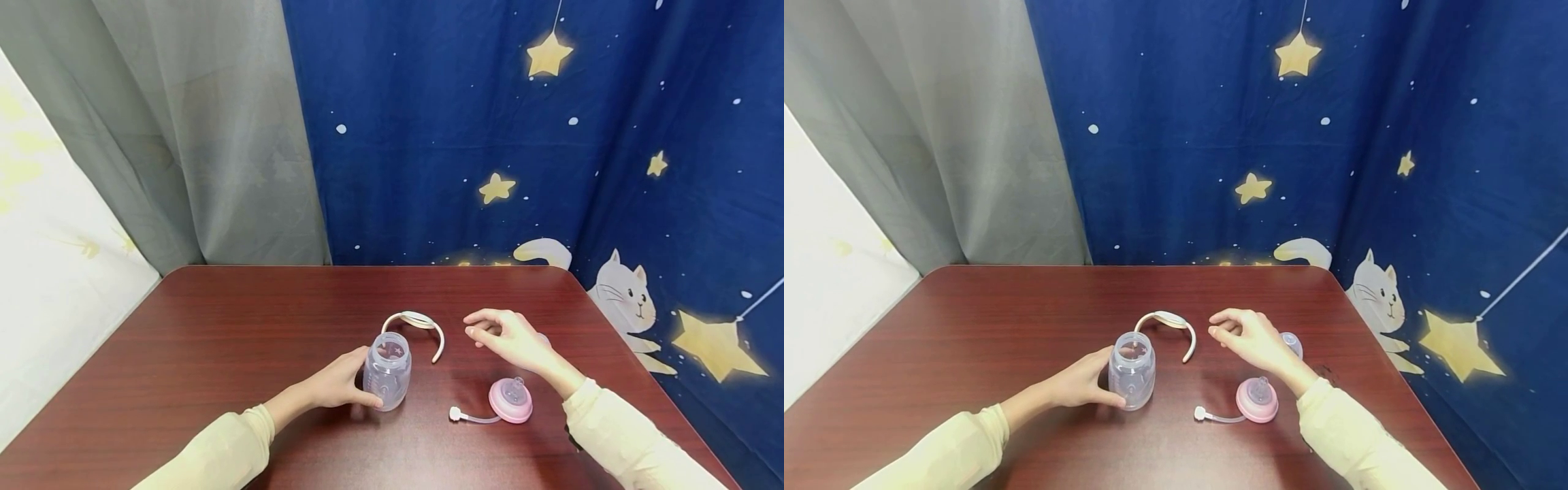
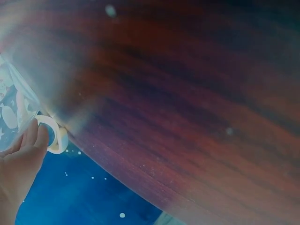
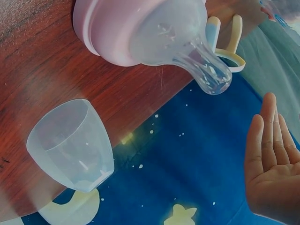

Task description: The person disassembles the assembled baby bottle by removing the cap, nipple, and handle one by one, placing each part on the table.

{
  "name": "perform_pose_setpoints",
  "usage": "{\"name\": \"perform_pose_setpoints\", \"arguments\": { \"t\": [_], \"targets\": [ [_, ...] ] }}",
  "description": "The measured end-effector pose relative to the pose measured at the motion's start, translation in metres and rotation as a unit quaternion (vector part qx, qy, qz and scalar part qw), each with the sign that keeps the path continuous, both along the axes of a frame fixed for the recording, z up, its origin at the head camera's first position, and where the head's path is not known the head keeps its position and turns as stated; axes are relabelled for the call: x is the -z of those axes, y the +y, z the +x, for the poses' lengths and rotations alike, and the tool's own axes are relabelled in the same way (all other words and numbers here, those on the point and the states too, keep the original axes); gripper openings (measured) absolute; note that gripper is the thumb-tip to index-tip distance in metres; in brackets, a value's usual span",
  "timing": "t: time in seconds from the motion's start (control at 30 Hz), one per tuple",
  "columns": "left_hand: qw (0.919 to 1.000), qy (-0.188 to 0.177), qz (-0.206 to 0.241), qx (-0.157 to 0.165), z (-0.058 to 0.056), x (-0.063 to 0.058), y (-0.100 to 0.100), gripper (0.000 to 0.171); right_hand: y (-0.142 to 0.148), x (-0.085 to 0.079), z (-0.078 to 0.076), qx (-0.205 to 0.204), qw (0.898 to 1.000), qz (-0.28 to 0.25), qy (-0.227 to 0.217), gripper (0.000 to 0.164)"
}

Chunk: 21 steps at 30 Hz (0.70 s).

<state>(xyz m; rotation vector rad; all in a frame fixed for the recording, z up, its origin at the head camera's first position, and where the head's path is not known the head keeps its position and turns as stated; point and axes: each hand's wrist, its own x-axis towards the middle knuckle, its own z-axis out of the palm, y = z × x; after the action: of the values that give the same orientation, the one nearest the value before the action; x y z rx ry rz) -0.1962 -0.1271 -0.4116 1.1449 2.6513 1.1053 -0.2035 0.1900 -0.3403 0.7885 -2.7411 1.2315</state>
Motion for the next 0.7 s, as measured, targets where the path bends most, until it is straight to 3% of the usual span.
{"name": "perform_pose_setpoints", "arguments": {
  "t": [0.7],
  "targets": [
    [0.9997,-0.012,-0.021,-0.005,-0.0009,0.0017,-0.0046,0.07,-0.0005,0.0047,-0.0041,-0.006,1.0,0.002,0.005,0.027]
  ]
}}
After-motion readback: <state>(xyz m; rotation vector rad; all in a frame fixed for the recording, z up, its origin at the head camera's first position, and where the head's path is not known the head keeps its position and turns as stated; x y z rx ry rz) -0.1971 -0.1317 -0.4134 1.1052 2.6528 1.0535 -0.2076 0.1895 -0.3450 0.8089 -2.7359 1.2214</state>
